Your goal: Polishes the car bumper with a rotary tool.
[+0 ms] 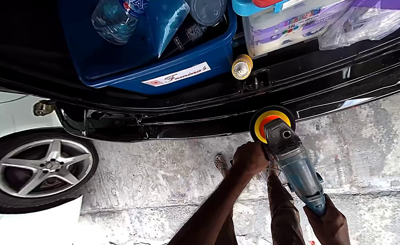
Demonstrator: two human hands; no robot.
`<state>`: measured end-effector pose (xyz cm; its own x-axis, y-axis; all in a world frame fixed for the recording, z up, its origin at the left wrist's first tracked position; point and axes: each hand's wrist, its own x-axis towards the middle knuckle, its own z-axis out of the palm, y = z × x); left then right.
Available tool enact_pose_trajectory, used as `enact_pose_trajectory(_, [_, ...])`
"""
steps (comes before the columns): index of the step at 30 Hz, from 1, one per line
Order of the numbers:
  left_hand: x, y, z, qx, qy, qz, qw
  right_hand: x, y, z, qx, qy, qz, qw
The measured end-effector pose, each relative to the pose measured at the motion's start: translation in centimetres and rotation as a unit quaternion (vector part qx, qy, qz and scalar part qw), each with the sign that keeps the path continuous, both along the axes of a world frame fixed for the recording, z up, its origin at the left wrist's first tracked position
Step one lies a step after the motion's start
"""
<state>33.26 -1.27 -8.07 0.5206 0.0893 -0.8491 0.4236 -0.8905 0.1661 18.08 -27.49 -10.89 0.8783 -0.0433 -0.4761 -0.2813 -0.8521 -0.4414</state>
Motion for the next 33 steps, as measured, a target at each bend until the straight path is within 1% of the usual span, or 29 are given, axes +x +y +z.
enact_pose_trajectory(2, [-1.6,2.2,0.3,0.012,-0.001,0.025,1.0,0.0,1.8,0.3,0.005,0.013,0.019,1.0])
enact_pose_trajectory(7, [-5.7,8.6,-0.5,0.049,-0.008,0.092,0.995,-0.4,6.5,-0.3,0.014,-0.007,0.083,0.996])
enact_pose_trajectory(9, [-7.0,10.4,-0.7,0.059,-0.021,0.111,0.992,-0.7,7.8,-0.7,0.006,-0.026,0.104,0.994])
enact_pose_trajectory(11, [-7.5,11.1,-0.7,0.065,-0.018,0.12,0.99,-0.8,8.4,-0.8,0.006,-0.028,0.112,0.993])
enact_pose_trajectory(14, [-7.2,10.4,-0.7,0.066,-0.014,0.123,0.99,-0.6,7.8,-0.8,0.01,-0.017,0.109,0.994])
enact_pose_trajectory(17, [-5.8,8.2,-0.4,0.054,0.0,0.115,0.992,-0.2,5.9,-0.4,0.013,-0.007,0.092,0.996])
enact_pose_trajectory(23, [-2.4,2.9,-0.2,0.012,0.0,0.054,0.998,0.3,1.6,0.3,0.013,0.005,0.041,0.999])
enact_pose_trajectory(26, [-1.7,1.5,-0.1,0.0,-0.007,0.035,0.999,0.3,0.4,0.4,0.005,-0.003,0.036,0.999])
enact_pose_trajectory(29, [-2.2,1.8,-0.3,0.001,0.002,0.034,0.999,0.4,0.5,0.8,-0.001,0.014,0.038,0.999])
enact_pose_trajectory(33, [-4.2,4.7,-0.4,0.019,0.02,0.069,0.997,0.6,2.8,1.3,0.009,0.02,0.073,0.997])
